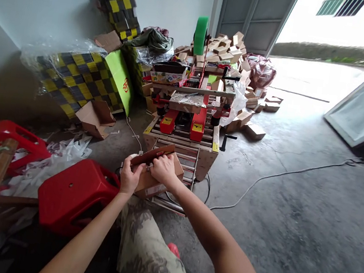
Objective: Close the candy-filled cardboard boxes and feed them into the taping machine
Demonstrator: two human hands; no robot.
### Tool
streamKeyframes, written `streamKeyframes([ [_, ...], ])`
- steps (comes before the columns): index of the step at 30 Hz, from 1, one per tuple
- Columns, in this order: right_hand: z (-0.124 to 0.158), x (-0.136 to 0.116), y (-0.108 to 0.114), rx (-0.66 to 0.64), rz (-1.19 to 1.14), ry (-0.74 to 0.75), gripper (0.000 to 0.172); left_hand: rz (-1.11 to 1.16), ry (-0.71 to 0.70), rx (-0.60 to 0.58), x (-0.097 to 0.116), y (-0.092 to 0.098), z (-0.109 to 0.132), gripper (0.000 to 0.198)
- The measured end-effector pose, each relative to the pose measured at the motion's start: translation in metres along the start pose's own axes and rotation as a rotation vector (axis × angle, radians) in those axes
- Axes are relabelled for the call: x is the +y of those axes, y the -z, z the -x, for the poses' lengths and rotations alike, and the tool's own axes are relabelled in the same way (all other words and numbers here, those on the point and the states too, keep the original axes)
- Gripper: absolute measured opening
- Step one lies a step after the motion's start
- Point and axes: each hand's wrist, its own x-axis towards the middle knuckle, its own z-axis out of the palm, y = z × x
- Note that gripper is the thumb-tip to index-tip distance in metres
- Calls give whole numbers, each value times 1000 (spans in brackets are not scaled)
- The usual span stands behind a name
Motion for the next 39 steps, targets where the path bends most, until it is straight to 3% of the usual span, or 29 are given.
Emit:
streamKeyframes([
  [2, 4, 0, 0, 24, -14, -6, 29, 61, 37, -18, 1, 0, 1, 33],
  [5, 12, 1, 2, 224, -77, -60, 26, 118, 77, -53, 1, 0, 5, 23],
  [8, 15, 3, 4, 364, -71, -64, 51, 158, 54, -84, 1, 1, 9, 25],
  [13, 34, 10, 3, 64, -33, 203, 67, 33, 72, -127, 2, -1, 7, 31],
  [16, 51, 17, 1, -28, -34, 266, 85, -38, 52, -146, 4, -2, 5, 30],
  [19, 46, 30, 5, -74, -39, 262, 80, -44, 95, -158, 15, 3, 10, 31],
  [22, 30, 40, 13, -157, -39, 249, 64, 77, 131, -275, 35, 11, 27, 33],
  [25, 36, 31, 16, -182, -29, 192, 71, 204, 141, -355, 49, 18, 44, 36],
  [29, 80, -1, 8, -123, -31, 256, 91, 457, 411, -442, 43, 25, 45, 48],
  [32, 92, -4, -3, -59, -3, 282, 73, 593, 615, -469, 25, 37, 41, 48],
  [35, 57, 22, -14, -38, 16, 294, 62, 525, 657, -395, 8, 55, 50, 41],
  [39, -42, 85, -5, -36, 95, 167, 60, 413, 720, -333, -12, 80, 74, 40],
])
